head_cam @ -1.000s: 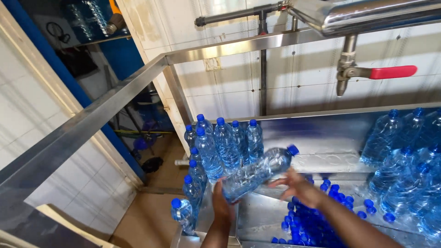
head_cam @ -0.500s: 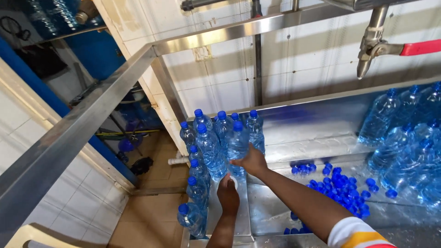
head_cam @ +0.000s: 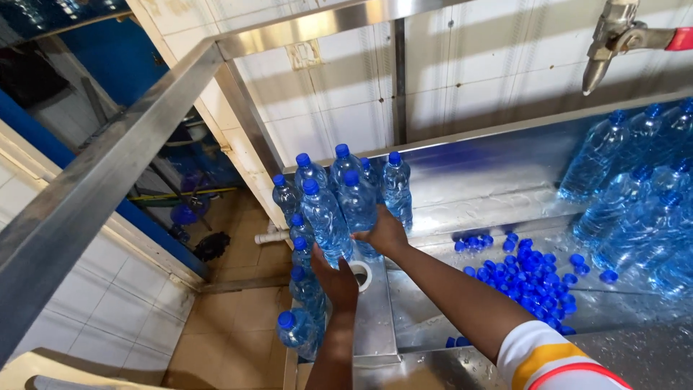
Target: The person fills clear plastic water bottles from a wall-mounted tap, then screws on blue caps and places the filled bottles on a stainless steel counter. The person repeats this process for multiple bottles.
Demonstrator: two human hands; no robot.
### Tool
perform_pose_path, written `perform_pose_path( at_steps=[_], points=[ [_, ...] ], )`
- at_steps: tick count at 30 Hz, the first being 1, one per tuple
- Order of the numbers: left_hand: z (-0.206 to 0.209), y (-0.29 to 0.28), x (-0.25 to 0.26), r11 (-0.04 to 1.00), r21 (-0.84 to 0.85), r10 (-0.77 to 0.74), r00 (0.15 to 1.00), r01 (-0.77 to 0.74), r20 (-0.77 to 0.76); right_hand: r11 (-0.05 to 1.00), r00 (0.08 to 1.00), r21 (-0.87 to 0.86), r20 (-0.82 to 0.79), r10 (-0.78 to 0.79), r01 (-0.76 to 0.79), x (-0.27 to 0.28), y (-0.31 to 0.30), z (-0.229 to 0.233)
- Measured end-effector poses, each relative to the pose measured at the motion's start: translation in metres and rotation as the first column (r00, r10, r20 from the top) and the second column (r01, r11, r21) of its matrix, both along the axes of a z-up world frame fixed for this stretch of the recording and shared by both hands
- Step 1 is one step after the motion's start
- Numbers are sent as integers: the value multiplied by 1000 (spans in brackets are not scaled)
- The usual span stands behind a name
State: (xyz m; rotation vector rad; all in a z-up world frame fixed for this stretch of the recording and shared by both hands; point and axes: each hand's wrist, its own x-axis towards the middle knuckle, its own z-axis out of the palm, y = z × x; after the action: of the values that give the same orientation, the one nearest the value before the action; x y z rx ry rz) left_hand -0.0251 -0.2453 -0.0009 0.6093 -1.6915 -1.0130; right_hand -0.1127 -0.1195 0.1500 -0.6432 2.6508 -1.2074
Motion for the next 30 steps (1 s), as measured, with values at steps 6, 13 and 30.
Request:
perform_pose_path(
  at_steps=[6, 13, 30],
  points=[
    [-5, -19, -8, 995, -94, 40, 997, -33, 67, 997, 999, -68, 41, 34, -31, 12, 6, -3],
    [16, -1, 1, 1000, -18, -7, 1000, 7, -10, 870, 950, 454, -135, 280, -192, -39, 97, -229],
    [-99, 186, -37, 839, 221, -532, 664, 497, 526, 939, 931, 210, 189, -313, 273, -85, 370, -139]
  ],
)
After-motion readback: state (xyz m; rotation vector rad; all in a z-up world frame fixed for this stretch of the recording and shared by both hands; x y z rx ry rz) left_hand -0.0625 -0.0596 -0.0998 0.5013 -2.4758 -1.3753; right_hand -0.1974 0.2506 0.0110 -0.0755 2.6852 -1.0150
